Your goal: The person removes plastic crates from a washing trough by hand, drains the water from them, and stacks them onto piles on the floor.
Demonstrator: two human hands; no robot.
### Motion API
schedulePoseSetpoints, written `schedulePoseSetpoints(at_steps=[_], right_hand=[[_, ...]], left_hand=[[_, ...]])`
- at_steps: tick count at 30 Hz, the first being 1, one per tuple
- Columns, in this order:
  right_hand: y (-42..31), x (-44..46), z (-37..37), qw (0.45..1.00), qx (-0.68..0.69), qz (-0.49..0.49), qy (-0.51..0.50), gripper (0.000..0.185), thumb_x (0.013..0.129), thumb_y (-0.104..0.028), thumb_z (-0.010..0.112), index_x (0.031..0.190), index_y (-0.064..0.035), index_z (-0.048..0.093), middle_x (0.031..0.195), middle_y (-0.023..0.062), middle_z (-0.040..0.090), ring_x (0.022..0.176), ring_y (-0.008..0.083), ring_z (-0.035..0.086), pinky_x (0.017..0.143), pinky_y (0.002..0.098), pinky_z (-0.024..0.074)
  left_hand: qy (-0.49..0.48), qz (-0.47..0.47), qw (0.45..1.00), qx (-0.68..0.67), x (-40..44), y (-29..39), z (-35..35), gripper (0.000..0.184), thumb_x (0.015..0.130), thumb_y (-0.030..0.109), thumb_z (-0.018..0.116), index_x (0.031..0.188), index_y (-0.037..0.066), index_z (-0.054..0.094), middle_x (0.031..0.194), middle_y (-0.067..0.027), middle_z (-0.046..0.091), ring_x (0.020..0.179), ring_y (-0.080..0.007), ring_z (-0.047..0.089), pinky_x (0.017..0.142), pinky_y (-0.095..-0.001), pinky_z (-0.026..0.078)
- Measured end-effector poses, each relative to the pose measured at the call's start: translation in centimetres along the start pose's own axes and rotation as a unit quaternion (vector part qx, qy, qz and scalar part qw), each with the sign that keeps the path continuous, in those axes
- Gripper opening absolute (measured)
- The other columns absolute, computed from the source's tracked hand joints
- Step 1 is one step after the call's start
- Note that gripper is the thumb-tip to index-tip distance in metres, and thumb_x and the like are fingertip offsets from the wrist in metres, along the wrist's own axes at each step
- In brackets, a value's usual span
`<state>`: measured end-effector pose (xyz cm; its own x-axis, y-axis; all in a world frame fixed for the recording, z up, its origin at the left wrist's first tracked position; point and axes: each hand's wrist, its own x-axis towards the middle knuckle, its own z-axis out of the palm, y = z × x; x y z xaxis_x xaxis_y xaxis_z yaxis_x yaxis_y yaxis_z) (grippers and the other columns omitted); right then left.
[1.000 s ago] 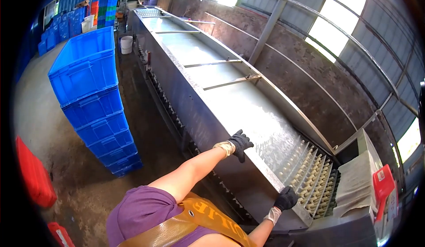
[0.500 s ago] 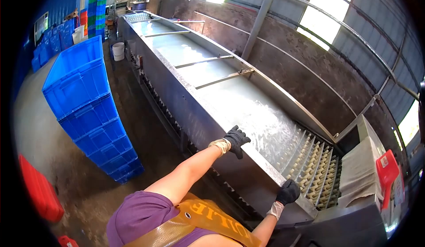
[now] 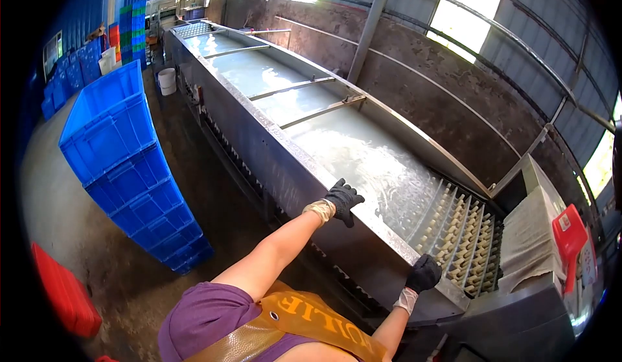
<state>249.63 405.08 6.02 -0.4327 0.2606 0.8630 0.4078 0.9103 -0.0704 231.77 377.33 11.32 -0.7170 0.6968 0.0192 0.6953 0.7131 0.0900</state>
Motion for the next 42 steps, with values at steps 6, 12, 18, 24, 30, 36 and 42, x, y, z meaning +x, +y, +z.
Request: schedulePoseSetpoints(at_steps=[6, 12, 18, 24, 30, 36, 42], right_hand=[[0.5, -0.1, 0.1, 0.998, 0.024, 0.025, -0.051, 0.026, 0.084, -0.024, 0.053, 0.062, -0.0093, 0.056, 0.06, 0.0107, 0.056, 0.059, 0.0293, 0.054, 0.058, 0.0401, 0.0431], [0.8, -0.8, 1.8, 0.999, -0.034, 0.013, -0.004, 0.023, 0.082, -0.017, 0.052, 0.059, -0.012, 0.052, 0.057, 0.0105, 0.051, 0.055, 0.0278, 0.051, 0.054, 0.0411, 0.0404], [1.3, 0.1, 1.0, 1.0, 0.005, 0.012, -0.029, 0.016, 0.072, -0.02, 0.053, 0.058, -0.0118, 0.053, 0.058, 0.0095, 0.051, 0.058, 0.0276, 0.052, 0.057, 0.0415, 0.0387], [1.7, 0.0, 0.5, 0.996, 0.075, 0.043, -0.013, 0.017, 0.073, -0.021, 0.057, 0.059, -0.012, 0.055, 0.06, 0.0083, 0.055, 0.061, 0.0276, 0.054, 0.067, 0.0388, 0.0423], [2.1, -0.4, 0.7, 0.996, 0.07, 0.045, -0.014, 0.019, 0.075, -0.022, 0.057, 0.059, -0.0121, 0.055, 0.059, 0.008, 0.054, 0.062, 0.0275, 0.054, 0.073, 0.0393, 0.0434], [2.2, -0.4, 0.4, 0.996, 0.073, 0.054, -0.007, 0.019, 0.075, -0.024, 0.057, 0.06, -0.0131, 0.056, 0.06, 0.008, 0.055, 0.063, 0.0273, 0.055, 0.077, 0.039, 0.0435], [2.5, -0.5, 0.7, 0.996, 0.061, 0.061, -0.036, 0.019, 0.076, -0.025, 0.057, 0.061, -0.0131, 0.057, 0.062, 0.0086, 0.057, 0.064, 0.0281, 0.056, 0.079, 0.0397, 0.0431]], left_hand=[[0.014, -0.002, 1.0, -0.004, 0.1, 0.2, 0.2, 0.085, 0.054, 0.052, 0.075, 0.125, 0.015, 0.048, 0.114, -0.0129, 0.056, 0.113, -0.0287, 0.048, 0.107, -0.0459, 0.016], [0.09, 0.045, 0.994, -0.043, 0.8, -0.9, 1.7, 0.083, 0.051, 0.051, 0.076, 0.121, 0.014, 0.052, 0.11, -0.0135, 0.058, 0.11, -0.0313, 0.049, 0.102, -0.045, 0.024], [0.077, 0.019, 0.996, -0.028, 1.2, 0.7, 1.0, 0.084, 0.046, 0.05, 0.079, 0.119, 0.015, 0.054, 0.105, -0.0125, 0.059, 0.109, -0.0312, 0.049, 0.103, -0.0474, 0.022], [0.052, 0.019, 0.998, -0.007, 1.0, 1.8, 0.5, 0.085, 0.046, 0.047, 0.08, 0.12, 0.015, 0.052, 0.108, -0.0119, 0.058, 0.11, -0.027, 0.049, 0.103, -0.0438, 0.023], [0.021, 0.005, 1.0, 0.013, 1.1, 2.2, 0.3, 0.086, 0.049, 0.049, 0.079, 0.123, 0.015, 0.049, 0.112, -0.0113, 0.057, 0.113, -0.026, 0.048, 0.104, -0.0422, 0.022], [0.042, 0.016, 0.999, 0.023, 1.1, 2.1, 0.7, 0.085, 0.048, 0.048, 0.079, 0.121, 0.015, 0.05, 0.108, -0.0121, 0.058, 0.109, -0.0263, 0.05, 0.101, -0.0419, 0.025], [0.065, 0.032, 0.997, 0.02, 1.0, 2.1, 0.8, 0.083, 0.048, 0.047, 0.079, 0.119, 0.013, 0.052, 0.103, -0.0121, 0.059, 0.103, -0.0267, 0.052, 0.098, -0.042, 0.027]])
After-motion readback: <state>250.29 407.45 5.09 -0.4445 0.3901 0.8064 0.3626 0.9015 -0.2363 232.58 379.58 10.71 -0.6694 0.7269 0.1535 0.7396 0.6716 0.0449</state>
